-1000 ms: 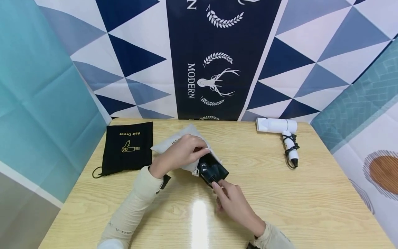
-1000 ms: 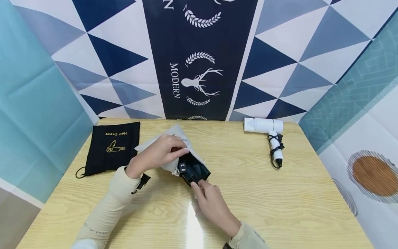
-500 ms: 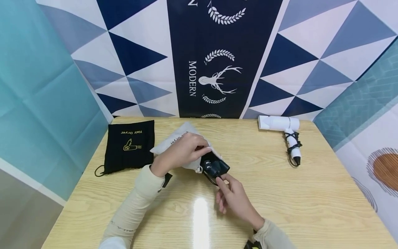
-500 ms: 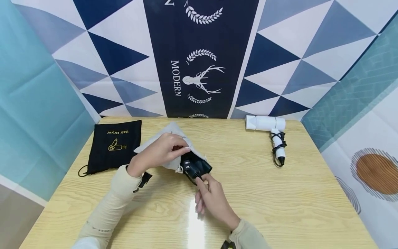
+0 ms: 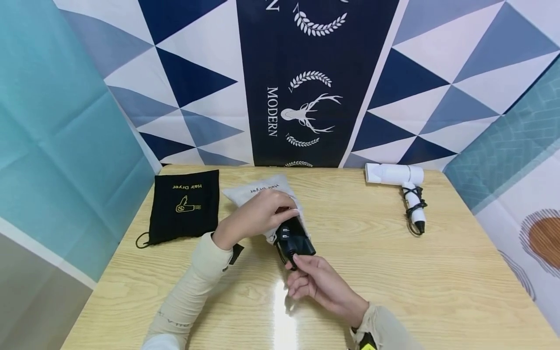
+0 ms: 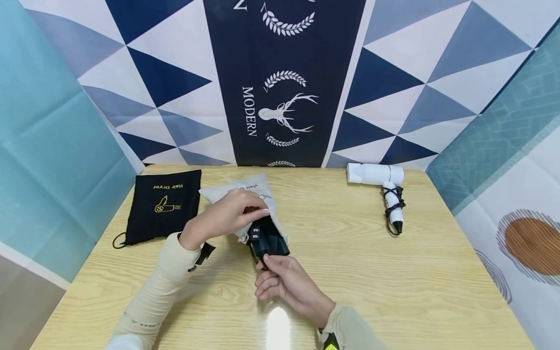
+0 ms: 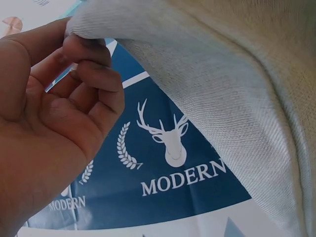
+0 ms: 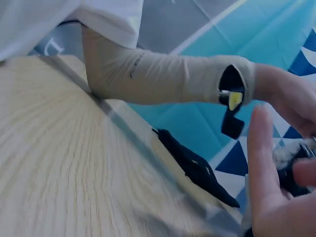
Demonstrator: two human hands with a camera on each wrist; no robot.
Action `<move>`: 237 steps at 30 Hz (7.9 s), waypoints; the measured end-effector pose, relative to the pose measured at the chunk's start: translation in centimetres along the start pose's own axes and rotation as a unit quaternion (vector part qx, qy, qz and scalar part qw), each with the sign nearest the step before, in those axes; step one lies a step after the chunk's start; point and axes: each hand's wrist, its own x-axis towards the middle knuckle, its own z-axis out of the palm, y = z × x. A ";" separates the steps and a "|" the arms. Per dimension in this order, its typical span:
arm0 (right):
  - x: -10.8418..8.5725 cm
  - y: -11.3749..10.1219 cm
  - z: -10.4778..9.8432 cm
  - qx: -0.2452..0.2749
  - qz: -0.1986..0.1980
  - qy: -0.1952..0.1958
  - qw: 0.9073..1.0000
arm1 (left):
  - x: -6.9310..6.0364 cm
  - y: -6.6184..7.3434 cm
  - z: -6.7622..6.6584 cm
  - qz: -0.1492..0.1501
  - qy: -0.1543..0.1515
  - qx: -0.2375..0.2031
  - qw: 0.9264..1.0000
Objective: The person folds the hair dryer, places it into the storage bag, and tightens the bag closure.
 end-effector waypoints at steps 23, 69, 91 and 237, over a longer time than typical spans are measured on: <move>2.1 -0.1 1.9 -0.460 -0.164 0.241 0.839 | -0.4 0.5 -0.1 -0.038 -0.030 0.044 0.998; 8.0 1.4 1.7 -0.211 -0.187 0.237 0.930 | -3.8 -0.1 1.8 0.021 0.045 0.249 0.967; 8.1 2.5 1.2 -0.501 -0.158 0.322 0.788 | -4.5 -0.7 0.2 0.031 0.089 0.138 0.986; -4.0 -11.0 -16.1 -0.561 -0.058 0.145 0.813 | -19.7 -6.7 -0.4 -0.294 -0.117 -0.060 0.947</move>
